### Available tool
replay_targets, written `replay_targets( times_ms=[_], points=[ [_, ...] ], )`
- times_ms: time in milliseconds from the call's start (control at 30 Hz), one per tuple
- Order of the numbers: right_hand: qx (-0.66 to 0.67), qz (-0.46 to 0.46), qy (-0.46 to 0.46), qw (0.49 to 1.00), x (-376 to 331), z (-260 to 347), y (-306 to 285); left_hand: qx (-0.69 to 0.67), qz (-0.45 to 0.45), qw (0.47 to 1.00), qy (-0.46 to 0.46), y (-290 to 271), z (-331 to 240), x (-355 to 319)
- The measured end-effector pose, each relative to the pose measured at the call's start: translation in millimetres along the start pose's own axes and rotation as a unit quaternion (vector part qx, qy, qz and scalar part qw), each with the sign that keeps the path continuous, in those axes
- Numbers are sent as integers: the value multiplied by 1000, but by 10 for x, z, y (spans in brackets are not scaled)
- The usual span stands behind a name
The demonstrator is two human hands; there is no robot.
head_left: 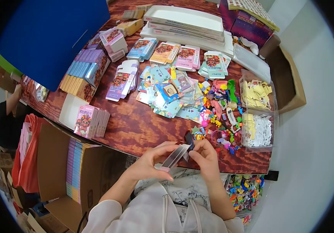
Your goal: The recorder is sorting and packing small cards or stickers into pink sleeves on a crowded workbench.
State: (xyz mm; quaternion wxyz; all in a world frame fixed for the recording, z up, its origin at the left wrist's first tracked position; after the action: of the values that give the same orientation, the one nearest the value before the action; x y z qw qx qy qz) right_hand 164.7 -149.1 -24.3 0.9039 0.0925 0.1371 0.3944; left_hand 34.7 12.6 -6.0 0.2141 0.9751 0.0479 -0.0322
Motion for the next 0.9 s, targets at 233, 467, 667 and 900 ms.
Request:
replay_targets(
  times_ms=[233, 467, 667, 900],
  points=[
    [48, -59, 23, 997, 26, 153, 142, 256, -21, 965, 44, 81, -144, 18],
    [65, -81, 29, 994, -21, 574, -134, 337, -138, 931, 13, 112, -184, 62],
    [-227, -25, -25, 973, -28, 686, 182, 498, -185, 845, 66, 106, -180, 99],
    [-417, 7, -119, 901, -2, 734, 168, 535, -194, 820, 60, 82, -181, 84]
  ],
)
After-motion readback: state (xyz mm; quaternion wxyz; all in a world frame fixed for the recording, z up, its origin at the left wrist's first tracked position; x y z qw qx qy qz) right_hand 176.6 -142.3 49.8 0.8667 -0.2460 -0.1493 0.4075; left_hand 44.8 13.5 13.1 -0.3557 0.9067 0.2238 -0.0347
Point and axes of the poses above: each hand's wrist, its own x-axis towards the middle knuckle, its own y-axis out of the palm, z = x × y, the point moved 3 cm from there along x, towards the middle knuckle, and after that the axes turned 4 degrees about -x, right-handed, at the moved point
